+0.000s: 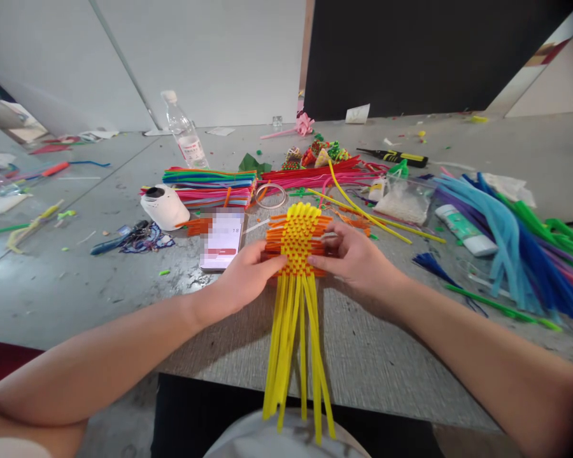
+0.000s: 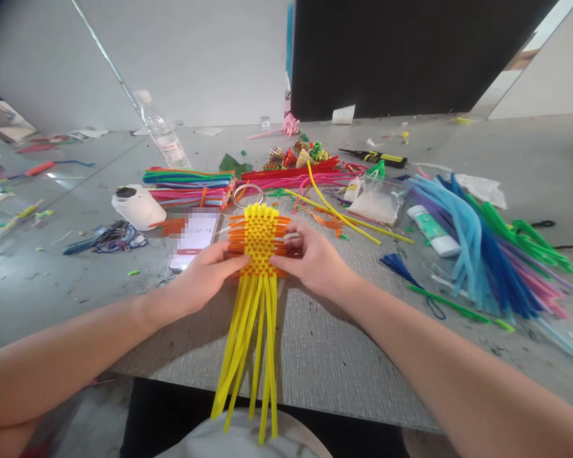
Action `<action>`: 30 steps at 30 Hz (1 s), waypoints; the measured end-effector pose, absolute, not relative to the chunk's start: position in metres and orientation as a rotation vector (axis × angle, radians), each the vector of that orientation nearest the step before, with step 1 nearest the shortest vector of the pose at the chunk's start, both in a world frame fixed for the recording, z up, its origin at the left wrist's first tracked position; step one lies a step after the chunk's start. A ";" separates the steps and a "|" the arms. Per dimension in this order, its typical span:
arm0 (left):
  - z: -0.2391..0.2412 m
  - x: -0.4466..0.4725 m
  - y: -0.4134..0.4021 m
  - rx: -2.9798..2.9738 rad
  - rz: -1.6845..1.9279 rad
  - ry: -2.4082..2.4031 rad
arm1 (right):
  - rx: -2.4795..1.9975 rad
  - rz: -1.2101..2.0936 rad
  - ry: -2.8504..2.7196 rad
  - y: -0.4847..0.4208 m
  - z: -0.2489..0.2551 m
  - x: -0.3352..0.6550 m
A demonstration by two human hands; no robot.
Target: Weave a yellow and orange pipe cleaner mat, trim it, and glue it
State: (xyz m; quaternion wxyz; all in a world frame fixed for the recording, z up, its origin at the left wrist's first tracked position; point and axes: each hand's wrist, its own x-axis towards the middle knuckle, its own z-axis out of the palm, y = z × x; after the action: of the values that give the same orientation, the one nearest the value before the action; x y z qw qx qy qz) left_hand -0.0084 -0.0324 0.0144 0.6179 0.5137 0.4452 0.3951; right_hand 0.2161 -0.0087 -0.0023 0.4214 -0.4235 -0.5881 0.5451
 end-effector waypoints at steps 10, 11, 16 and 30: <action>0.024 -0.013 -0.029 1.084 0.784 1.013 | -0.982 1.618 -1.219 -0.022 0.010 0.205; 0.023 -0.012 -0.030 1.078 0.776 1.006 | -0.982 1.624 -1.215 -0.024 0.010 0.202; 0.020 -0.009 -0.032 1.077 0.776 1.025 | -1.080 1.553 -1.316 -0.025 0.005 0.200; 0.019 -0.007 -0.033 1.070 0.748 1.034 | -1.047 1.551 -1.280 -0.028 0.001 0.196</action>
State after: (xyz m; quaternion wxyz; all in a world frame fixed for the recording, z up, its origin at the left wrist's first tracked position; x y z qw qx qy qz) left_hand -0.0074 -0.0325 0.0191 0.6728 0.4755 0.4591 0.3323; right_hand 0.1955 -0.0281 0.0012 0.4234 -0.4184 -0.5113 0.6199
